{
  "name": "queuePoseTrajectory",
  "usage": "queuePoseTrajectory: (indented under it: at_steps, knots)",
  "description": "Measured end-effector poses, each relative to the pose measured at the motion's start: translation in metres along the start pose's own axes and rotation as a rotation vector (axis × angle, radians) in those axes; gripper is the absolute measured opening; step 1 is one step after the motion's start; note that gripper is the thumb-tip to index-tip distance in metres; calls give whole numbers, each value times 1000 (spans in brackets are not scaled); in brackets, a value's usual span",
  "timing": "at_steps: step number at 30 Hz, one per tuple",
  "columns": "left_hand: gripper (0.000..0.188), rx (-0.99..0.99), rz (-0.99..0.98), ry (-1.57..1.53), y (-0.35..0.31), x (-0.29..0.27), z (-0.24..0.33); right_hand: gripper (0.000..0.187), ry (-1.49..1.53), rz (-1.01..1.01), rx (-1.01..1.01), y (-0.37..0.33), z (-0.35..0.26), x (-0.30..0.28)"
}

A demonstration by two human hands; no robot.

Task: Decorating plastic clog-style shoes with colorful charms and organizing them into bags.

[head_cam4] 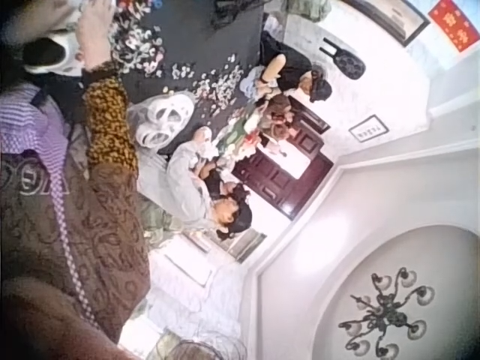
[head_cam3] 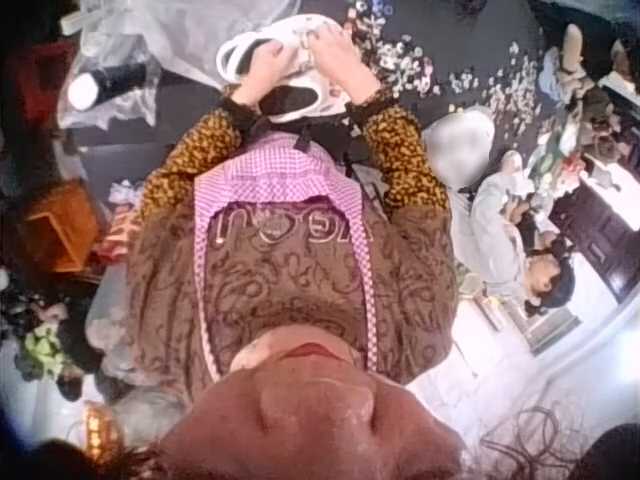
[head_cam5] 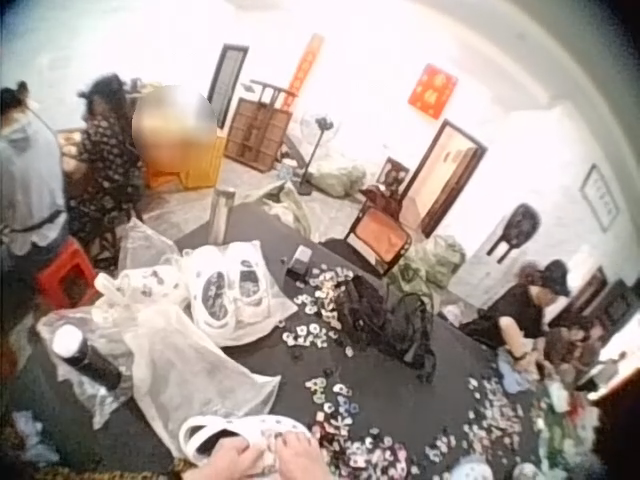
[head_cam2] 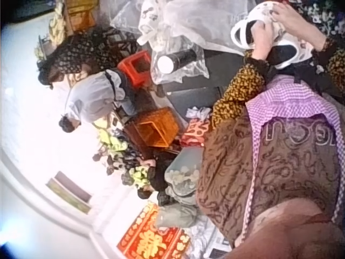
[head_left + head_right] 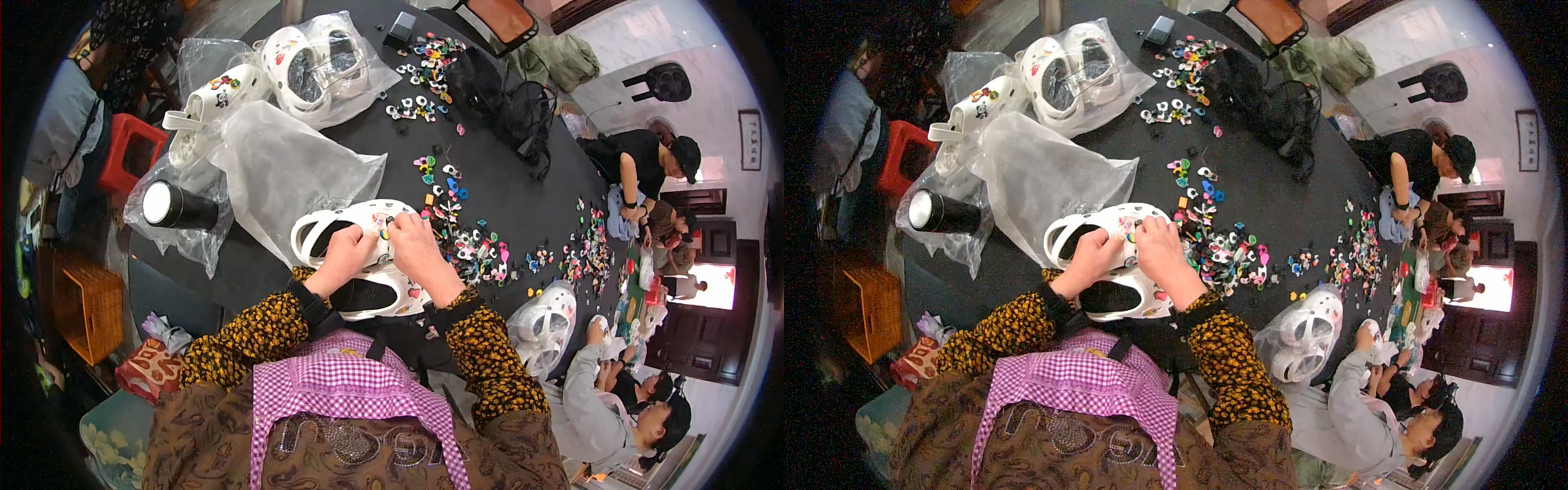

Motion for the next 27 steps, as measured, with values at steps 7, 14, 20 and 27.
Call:
queuePoseTrajectory:
  at_steps: [7,14,20,27]
  knots:
    - [29,-102,-91,-194,3,2,-6,16,680,285,266,-7,52,-9]
    - [30,-71,-64,-101,-3,-7,10,15,970,252,518,-6,68,15]
    - [31,-65,-32,-8,-7,-7,11,24,846,159,506,-1,68,17]
    - [31,-58,-35,-49,-5,-5,7,22,809,83,485,1,63,12]
Point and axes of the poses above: each hand's wrist, its own y-axis towards the middle knuckle, its own x-axis out of the palm, z = x × y, the point moved 7 cm from there along y, towards the middle knuckle, and after that the axes turned 11 degrees about -x, right-handed, at the moved point
